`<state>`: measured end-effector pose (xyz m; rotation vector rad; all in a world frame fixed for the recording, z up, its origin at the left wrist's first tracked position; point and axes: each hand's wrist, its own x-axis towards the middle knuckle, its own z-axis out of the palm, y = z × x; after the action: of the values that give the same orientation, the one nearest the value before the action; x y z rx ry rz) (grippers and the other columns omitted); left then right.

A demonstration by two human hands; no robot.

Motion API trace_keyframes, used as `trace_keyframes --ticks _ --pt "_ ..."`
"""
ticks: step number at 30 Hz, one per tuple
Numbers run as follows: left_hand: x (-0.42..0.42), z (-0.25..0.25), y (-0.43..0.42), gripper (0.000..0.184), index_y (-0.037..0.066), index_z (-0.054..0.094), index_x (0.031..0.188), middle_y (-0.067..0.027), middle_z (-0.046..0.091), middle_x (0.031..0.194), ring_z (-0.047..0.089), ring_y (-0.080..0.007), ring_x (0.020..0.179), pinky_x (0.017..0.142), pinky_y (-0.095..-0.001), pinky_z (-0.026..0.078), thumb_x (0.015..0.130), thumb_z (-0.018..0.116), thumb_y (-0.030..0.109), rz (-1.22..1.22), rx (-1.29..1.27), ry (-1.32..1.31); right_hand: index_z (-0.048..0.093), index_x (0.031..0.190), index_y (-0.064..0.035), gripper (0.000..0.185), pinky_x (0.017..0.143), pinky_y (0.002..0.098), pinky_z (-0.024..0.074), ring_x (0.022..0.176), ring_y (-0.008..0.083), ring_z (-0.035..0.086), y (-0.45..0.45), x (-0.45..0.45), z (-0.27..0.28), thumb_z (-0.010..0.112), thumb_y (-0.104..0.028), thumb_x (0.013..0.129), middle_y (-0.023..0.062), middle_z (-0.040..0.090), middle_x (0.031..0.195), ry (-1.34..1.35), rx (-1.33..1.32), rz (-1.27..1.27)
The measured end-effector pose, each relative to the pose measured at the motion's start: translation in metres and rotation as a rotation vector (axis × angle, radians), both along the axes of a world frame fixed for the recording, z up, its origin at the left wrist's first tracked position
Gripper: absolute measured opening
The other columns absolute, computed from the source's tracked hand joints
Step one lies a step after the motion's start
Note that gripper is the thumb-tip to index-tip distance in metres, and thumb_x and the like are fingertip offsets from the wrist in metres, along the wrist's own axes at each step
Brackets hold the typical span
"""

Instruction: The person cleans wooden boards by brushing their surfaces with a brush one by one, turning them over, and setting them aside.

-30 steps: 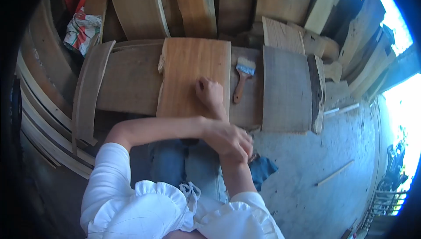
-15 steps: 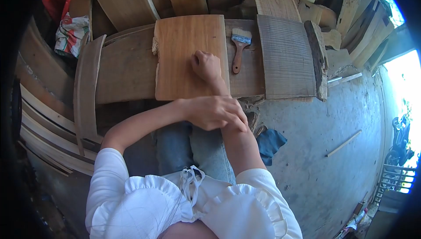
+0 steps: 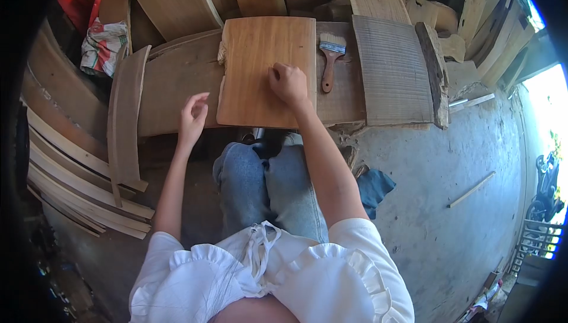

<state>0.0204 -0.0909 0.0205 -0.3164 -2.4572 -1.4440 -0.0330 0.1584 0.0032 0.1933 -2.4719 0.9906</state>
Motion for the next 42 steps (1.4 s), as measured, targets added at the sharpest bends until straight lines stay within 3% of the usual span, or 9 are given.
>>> trace_keyframes --ticks 5,10,16,19,20,28,31,34,42 --pt "0.038 -0.037 -0.022 0.022 0.005 0.052 0.101 -0.005 0.058 0.081 0.055 -0.0113 0.07 0.065 -0.0243 0.046 0.082 0.057 0.014 0.084 0.123 -0.475 0.061 0.081 -0.0031 0.012 0.06 0.0319 0.0456 0.067 0.026 0.057 0.022 0.027 0.005 0.057 -0.011 0.073 0.0147 0.055 0.077 -0.048 -0.223 0.207" --pt "0.053 -0.015 -0.007 0.051 0.0 0.05 0.107 -0.0123 0.061 0.094 0.058 -0.0168 0.088 0.077 -0.0302 0.044 0.088 0.039 0.046 -0.012 0.195 -0.937 0.061 0.084 -0.003 0.014 0.064 0.0318 0.047 0.069 0.0256 0.059 0.045 0.098 0.009 0.058 -0.008 0.07 0.0134 0.058 0.076 -0.129 -0.318 -0.202" --pt "0.043 -0.015 0.017 0.059 -0.001 0.045 0.116 -0.0142 0.058 0.106 0.054 -0.0215 0.101 0.09 -0.034 0.037 0.087 0.038 0.049 -0.105 0.439 -1.014 0.063 0.078 -0.0001 0.036 0.065 0.0367 0.047 0.071 0.0296 0.061 0.065 0.133 0.008 0.052 -0.035 0.08 0.0181 0.062 0.073 -0.72 -0.066 -0.381" --pt "0.041 -0.008 0.024 0.06 -0.005 0.045 0.114 -0.0152 0.058 0.104 0.054 -0.0216 0.1 0.09 -0.0344 0.037 0.086 0.04 0.048 -0.116 0.507 -1.016 0.062 0.072 0.0056 0.057 0.058 0.032 0.0475 0.064 0.0221 0.062 0.069 0.123 -0.025 0.045 -0.047 0.083 0.0173 0.062 0.067 -0.947 -0.526 -0.241" --pt "0.042 -0.005 0.025 0.061 -0.007 0.045 0.113 -0.0158 0.059 0.103 0.055 -0.0217 0.1 0.09 -0.0345 0.037 0.086 0.042 0.048 -0.112 0.519 -1.018 0.061 0.076 0.003 0.056 0.049 0.0227 0.0434 0.054 0.0122 0.056 0.06 0.125 -0.01 0.047 -0.051 0.082 0.0072 0.061 0.065 -0.922 -0.729 -0.184" --pt "0.04 -0.005 0.019 0.088 -0.005 0.043 0.116 -0.0159 0.06 0.099 0.056 -0.0218 0.097 0.088 -0.0321 0.039 0.072 0.038 0.072 -0.148 0.77 -1.102 0.057 0.073 -0.0044 0.038 0.041 0.0216 0.0226 0.042 0.0058 0.033 0.035 0.118 0.031 0.059 -0.042 0.076 -0.0029 0.04 0.049 -0.772 -1.011 -0.028" --pt "0.041 0.013 0.033 0.078 0.005 0.038 0.122 -0.0188 0.053 0.112 0.053 -0.0245 0.102 0.088 -0.0343 0.041 0.075 0.041 0.067 -0.351 0.943 -0.938 0.057 0.072 -0.0043 0.03 0.041 0.0221 0.0215 0.041 0.0061 0.032 0.018 0.111 0.069 0.059 -0.033 0.077 -0.0018 0.04 0.048 -0.704 -1.079 0.073" --pt "0.032 0.028 0.054 0.051 0.004 0.042 0.112 -0.0142 0.057 0.096 0.06 -0.0234 0.085 0.074 -0.0381 0.051 0.077 0.062 0.036 -0.346 1.269 -0.721 0.058 0.074 -0.0012 0.033 0.041 0.0224 0.0242 0.042 0.0067 0.035 -0.007 0.113 0.084 0.059 -0.034 0.076 -0.0005 0.042 0.049 -0.686 -1.01 0.093" --pt "0.033 0.045 0.043 0.039 0.004 0.043 0.109 -0.0089 0.056 0.091 0.06 -0.0196 0.077 0.061 -0.0332 0.055 0.074 0.059 0.012 -0.075 1.281 -0.525 0.06 0.081 0.0032 0.041 0.041 0.0198 0.0285 0.044 0.0066 0.04 -0.046 0.127 0.101 0.06 -0.038 0.077 0.0006 0.046 0.052 -0.713 -0.887 0.123"
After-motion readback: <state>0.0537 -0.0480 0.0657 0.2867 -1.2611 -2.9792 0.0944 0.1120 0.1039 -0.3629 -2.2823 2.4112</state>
